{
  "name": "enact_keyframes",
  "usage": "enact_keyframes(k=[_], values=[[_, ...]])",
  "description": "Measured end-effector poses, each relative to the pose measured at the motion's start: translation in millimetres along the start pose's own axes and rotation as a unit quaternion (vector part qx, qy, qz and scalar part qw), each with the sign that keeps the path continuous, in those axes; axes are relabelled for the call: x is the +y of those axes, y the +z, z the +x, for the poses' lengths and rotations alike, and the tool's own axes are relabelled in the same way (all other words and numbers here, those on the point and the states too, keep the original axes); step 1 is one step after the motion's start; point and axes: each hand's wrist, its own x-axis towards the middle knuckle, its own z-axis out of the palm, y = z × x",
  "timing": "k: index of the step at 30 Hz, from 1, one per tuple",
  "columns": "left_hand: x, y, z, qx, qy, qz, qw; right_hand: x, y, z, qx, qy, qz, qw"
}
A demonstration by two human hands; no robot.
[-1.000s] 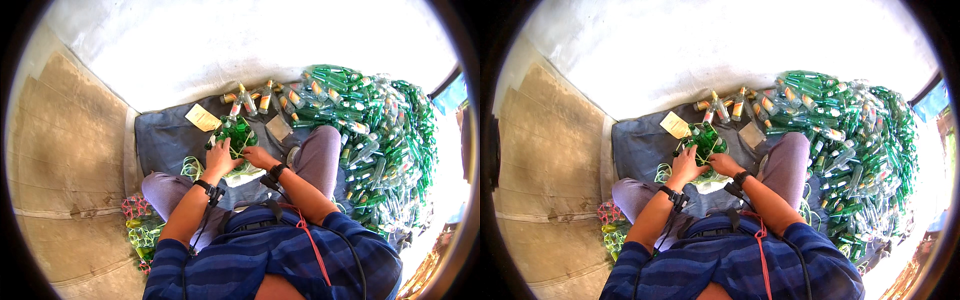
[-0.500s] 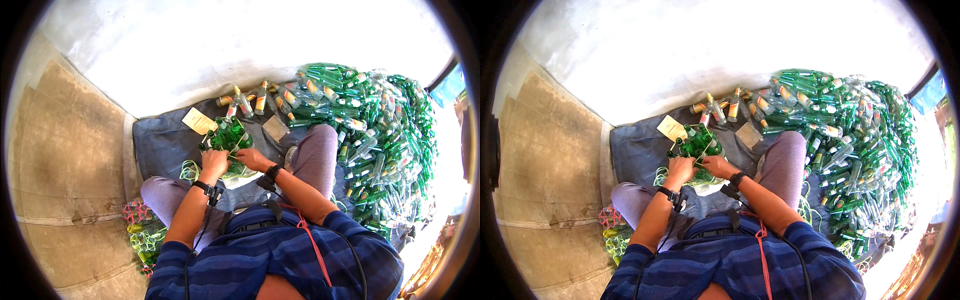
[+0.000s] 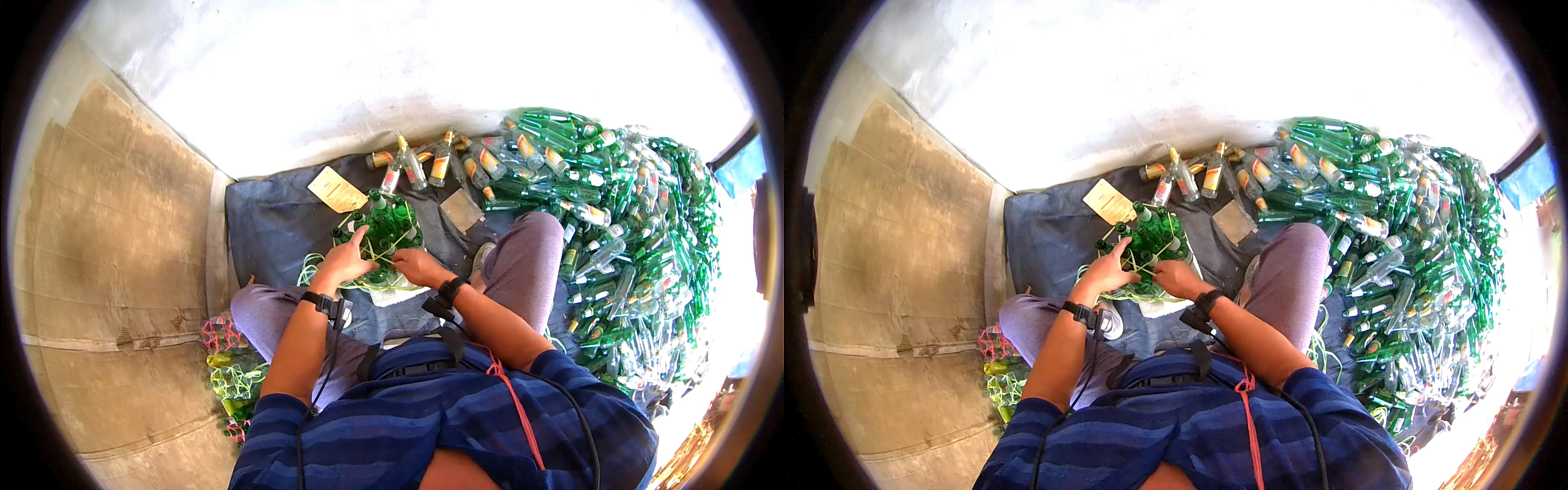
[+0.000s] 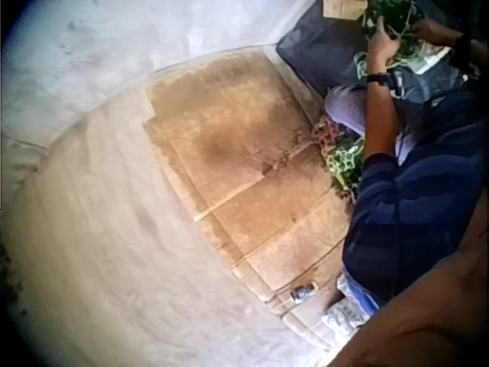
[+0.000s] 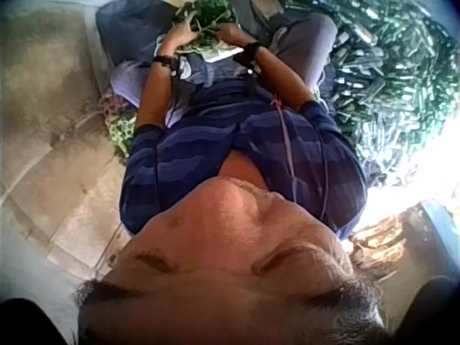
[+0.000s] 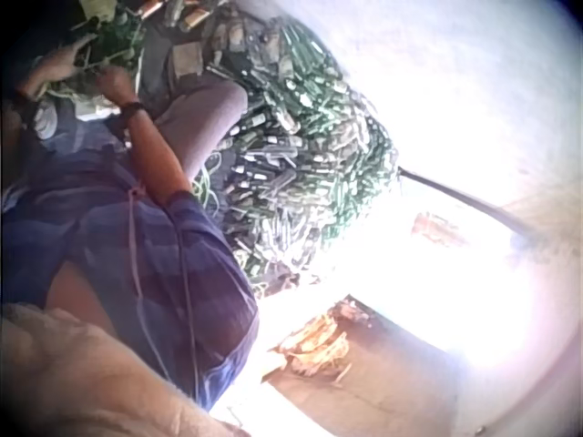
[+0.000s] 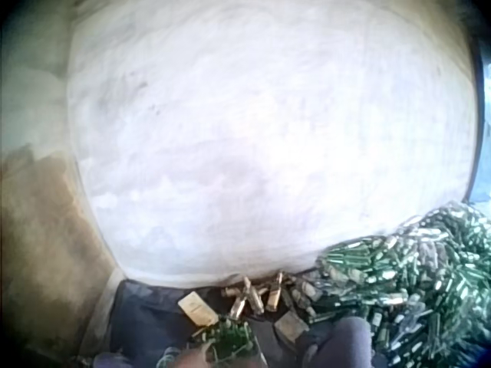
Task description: The person sits on a tarp and ties green glass bottles together using a yellow string. They pick up bottles from a pile, arrange them in a small group, and wrap the string around them to secure them.
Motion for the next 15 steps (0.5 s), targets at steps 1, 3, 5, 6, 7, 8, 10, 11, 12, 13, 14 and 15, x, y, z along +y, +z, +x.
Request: enact_keyframes(k=[1, 3, 5, 6, 7, 8, 10, 11, 12, 13, 14, 15], values=[[-6.2, 1.2, 2.7, -0.004, 0.008, -0.042, 0.999, -0.1, -3.0, 1.0, 0.0, -0.001, 0.002, 1.0], [-15.8, 4.6, 11.4, -0.03, 0.018, -0.088, 0.996, -1.7, -6.0, 1.3, -0.002, 0.001, -0.004, 1.0], [-16.1, 1.9, 14.5, -0.045, 0.027, -0.108, 0.993, -4.8, -10.2, 0.7, -0.005, 0.006, -0.021, 1.0], [-23.6, 5.8, 19.2, -0.052, 0.035, -0.134, 0.989, -6.7, -11.7, -0.8, -0.004, -0.006, -0.025, 1.0], [-25.3, 4.9, 20.1, -0.061, 0.034, -0.141, 0.988, -7.2, -12.9, -2.3, -0.002, -0.017, -0.03, 0.999], [-26.8, 4.1, 21.3, -0.071, 0.033, -0.148, 0.986, -7.9, -13.8, -3.1, -0.001, -0.028, -0.034, 0.999], [-22.9, 1.2, 20.9, -0.073, 0.028, -0.148, 0.986, -8.1, -13.9, -2.1, -0.005, -0.009, -0.029, 1.0], [-17.9, -2.3, 18.0, -0.067, 0.024, -0.141, 0.987, -6.9, -14.0, -1.9, -0.007, 0.002, -0.027, 1.0], [-14.1, -4.4, 16.6, -0.061, 0.02, -0.135, 0.989, -5.4, -14.7, -2.5, -0.007, -0.001, -0.024, 1.0], [-16.0, -1.7, 15.8, -0.05, 0.02, -0.128, 0.99, -7.1, -15.3, -3.5, -0.011, -0.005, -0.022, 1.0], [-18.1, 1.3, 14.9, -0.04, 0.021, -0.122, 0.992, -8.9, -15.9, -4.6, -0.015, -0.009, -0.02, 1.0], [-20.2, 4.1, 14.0, -0.03, 0.021, -0.115, 0.993, -10.6, -16.8, -5.6, -0.017, -0.015, -0.018, 1.0]])
